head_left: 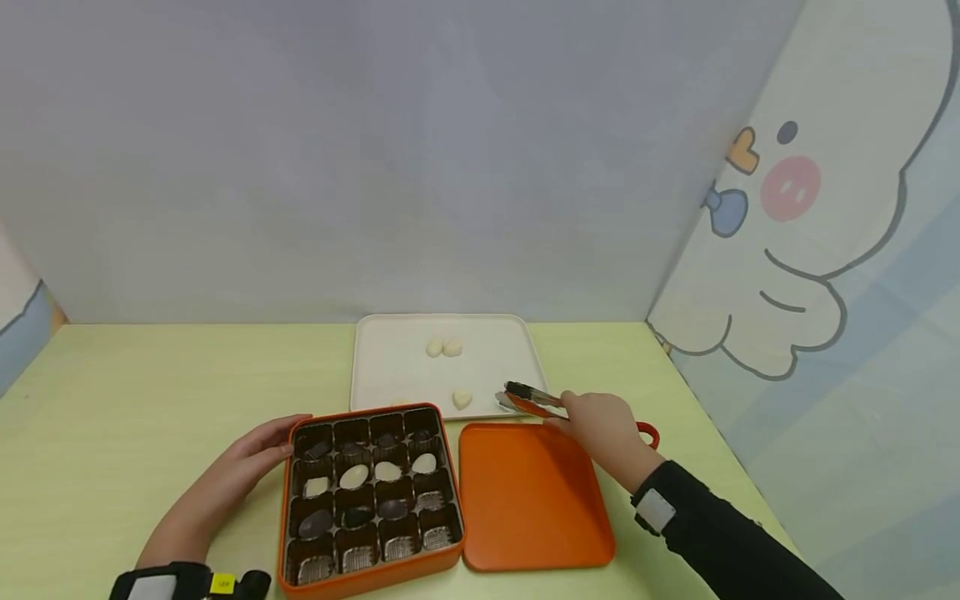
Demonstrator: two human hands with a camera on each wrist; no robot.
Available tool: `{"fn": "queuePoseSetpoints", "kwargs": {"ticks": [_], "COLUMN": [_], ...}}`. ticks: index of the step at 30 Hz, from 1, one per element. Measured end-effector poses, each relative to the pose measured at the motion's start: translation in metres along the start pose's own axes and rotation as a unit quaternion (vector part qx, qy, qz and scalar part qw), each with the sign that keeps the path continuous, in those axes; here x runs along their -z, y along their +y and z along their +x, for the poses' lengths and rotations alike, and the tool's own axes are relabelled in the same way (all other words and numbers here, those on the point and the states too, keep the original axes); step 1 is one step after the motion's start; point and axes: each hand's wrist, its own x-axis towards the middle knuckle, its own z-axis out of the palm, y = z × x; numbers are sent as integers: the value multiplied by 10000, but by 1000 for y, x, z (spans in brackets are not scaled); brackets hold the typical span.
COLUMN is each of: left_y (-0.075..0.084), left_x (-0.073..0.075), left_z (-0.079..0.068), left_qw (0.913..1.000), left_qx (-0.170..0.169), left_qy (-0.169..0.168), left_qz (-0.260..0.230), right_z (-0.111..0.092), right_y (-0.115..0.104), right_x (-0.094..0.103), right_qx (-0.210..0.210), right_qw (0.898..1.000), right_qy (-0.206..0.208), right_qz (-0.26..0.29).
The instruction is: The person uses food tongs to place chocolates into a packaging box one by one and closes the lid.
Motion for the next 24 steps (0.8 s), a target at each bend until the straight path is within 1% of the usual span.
{"fn": "queuePoseSetpoints", "kwargs": {"ticks": [4,7,9,12,16,20,24], "left_y": [0,0,1,2,1,0,-1], "left_x": [0,0,-1,0,-1,-2,-1], "left_z": [0,0,0,-1,-1,0,1], "left_qw": [10000,10000,10000,10000,10000,10000,10000], "left_qx": [-13,-24,-22,-3,8,5,17], "left_qy": [4,18,26,10,7,14,-9], "left_qz": [-37,-59,-73,-76,-38,-44,-75], "right_z": [6,8,7,3,-9,-24,-35], "right_y": [-9,-14,-17,-23,-36,-51,-63], "right_x": [1,4,8,18,35,50,59], "right_qx": [-9,63,144,270,513,811,1080], "right_qw": [9998,9998,9999,9992,9959,9925,9888], "right_qy": [-215,-168,-44,283,726,916,1027], "right_qz": [17,-19,-76,-114,-138,-88,-113]}}
